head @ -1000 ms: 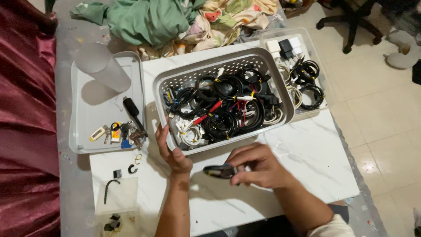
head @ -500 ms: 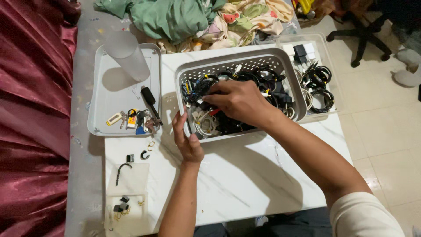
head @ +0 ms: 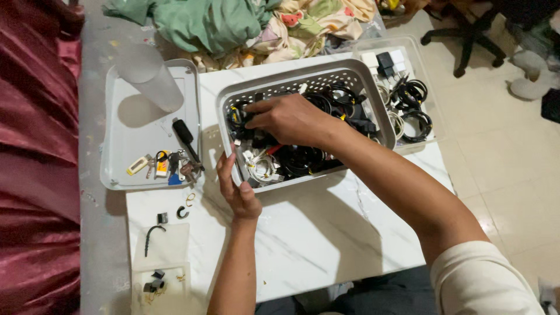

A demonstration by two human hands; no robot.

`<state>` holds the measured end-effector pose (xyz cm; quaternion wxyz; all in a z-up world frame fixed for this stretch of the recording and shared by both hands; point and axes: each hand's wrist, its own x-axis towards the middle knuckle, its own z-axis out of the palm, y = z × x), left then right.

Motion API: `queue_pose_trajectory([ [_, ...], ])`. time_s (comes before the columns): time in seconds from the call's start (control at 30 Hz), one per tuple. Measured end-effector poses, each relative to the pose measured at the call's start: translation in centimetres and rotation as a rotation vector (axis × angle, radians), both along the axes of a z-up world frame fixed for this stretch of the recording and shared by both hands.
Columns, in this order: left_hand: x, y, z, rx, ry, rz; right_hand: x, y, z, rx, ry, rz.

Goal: The person untangles and coils a black cable, secures it with a small black clip, and picks through a large basket of cables to find another item.

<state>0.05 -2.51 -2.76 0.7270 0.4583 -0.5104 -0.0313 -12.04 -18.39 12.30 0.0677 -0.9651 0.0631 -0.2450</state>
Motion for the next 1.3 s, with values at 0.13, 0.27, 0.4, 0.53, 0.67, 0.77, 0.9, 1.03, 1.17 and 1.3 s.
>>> queue_pose_trajectory([
  [0.13,0.1,0.1,-0.3,0.006,-0.013,-0.002,-5.1,0.3,2.8,-0.043,-0.092,-0.036],
  [0.27,-0.2,0.5,0.8,0.031,-0.016,0.066,-11.2,1.2,4.5,0.058,0.188,-0.232],
  [0.4,-1.6,2.4,3.7,0.043,-0.26,0.417,-12.9,1.8,2.5,-0.006,0.408,-0.321],
  [0.53,-3.4,2.8,7.9,-0.051,-0.363,0.319,-13.2,1.6,1.2,-0.039,0.378,-0.4],
  [0.67,-5.3,-0.2,11.5,0.244,-0.588,0.052,-12.6,1.3,0.3,-0.004,0.318,-0.439],
  [0.77,-6.4,-1.9,12.9,0.391,-0.65,-0.022,-12.0,0.9,0.0,-0.04,0.422,-0.481],
  [0.9,-6.6,-2.3,13.0,0.548,-0.596,-0.02,-11.6,0.0,-0.9,-0.104,0.306,-0.279],
  [1.03,-6.5,-2.3,12.5,0.644,-0.502,-0.042,-11.7,-0.8,-1.5,-0.2,0.267,-0.13],
  [1.17,-6.6,-2.2,12.5,0.547,-0.596,0.041,-12.5,-0.5,-1.1,-0.006,0.058,-0.163],
  [1.3,-6.8,-2.3,12.4,0.485,-0.633,0.068,-14.0,-0.3,-0.4,0.274,-0.099,-0.327],
])
